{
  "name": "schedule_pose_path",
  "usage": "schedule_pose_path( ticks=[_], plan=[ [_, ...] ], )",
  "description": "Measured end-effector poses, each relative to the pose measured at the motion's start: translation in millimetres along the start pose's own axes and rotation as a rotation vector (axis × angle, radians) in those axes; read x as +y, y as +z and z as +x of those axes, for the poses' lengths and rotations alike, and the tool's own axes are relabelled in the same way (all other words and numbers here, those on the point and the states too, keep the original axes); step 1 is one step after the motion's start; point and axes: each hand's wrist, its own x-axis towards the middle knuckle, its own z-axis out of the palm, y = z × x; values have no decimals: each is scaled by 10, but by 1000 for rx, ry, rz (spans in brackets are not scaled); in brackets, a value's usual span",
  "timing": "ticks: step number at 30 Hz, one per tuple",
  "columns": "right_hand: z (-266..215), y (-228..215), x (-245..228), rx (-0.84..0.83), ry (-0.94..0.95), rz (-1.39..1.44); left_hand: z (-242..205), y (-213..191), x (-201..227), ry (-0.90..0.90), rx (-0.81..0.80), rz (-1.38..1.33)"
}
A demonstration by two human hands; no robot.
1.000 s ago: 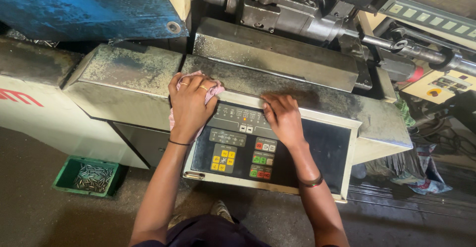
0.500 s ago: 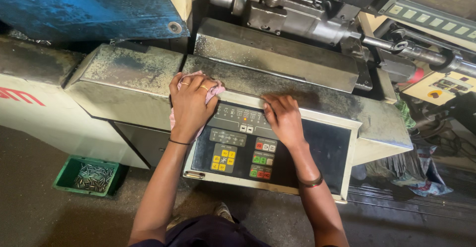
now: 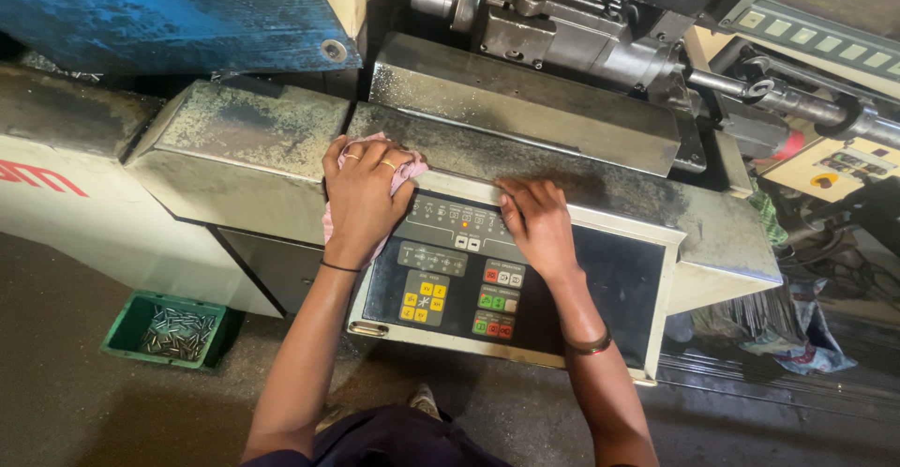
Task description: The person wipes the control panel and surrounding surfaces of a metal lathe with a pink cloth. They then pick up a cylindrical metal part and a small tool, insert the tool into the part, and place the part into the machine's chuck before wiping the chuck area.
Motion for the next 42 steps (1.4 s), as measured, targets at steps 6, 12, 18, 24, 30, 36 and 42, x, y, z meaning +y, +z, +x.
schedule_pose_path(
  ticks=[6, 12, 18, 24, 30, 36, 42],
  plan=[
    [-10, 2, 0, 4, 4, -12, -6, -6, 0, -6, -1, -2],
    [-14, 9, 4, 2, 15, -11, -10, 3, -19, 2, 0, -14],
    [-22, -4, 11, -3, -18, -23, -11, 20, -23, -2, -5, -4],
    [-36, -36, -22, -91, -25, -77, -9, 34, -31, 10, 12, 18],
    [-62, -55, -37, -184, -4, -120, -18, 41, -32, 6, 5, 23],
    [-90, 6, -19, -400, 152, -151, -13, 47, -60, 10, 0, 0],
    [-264, -142, -42, -522, 7, -116, -33, 62, -87, 37, 22, 2]
  ],
)
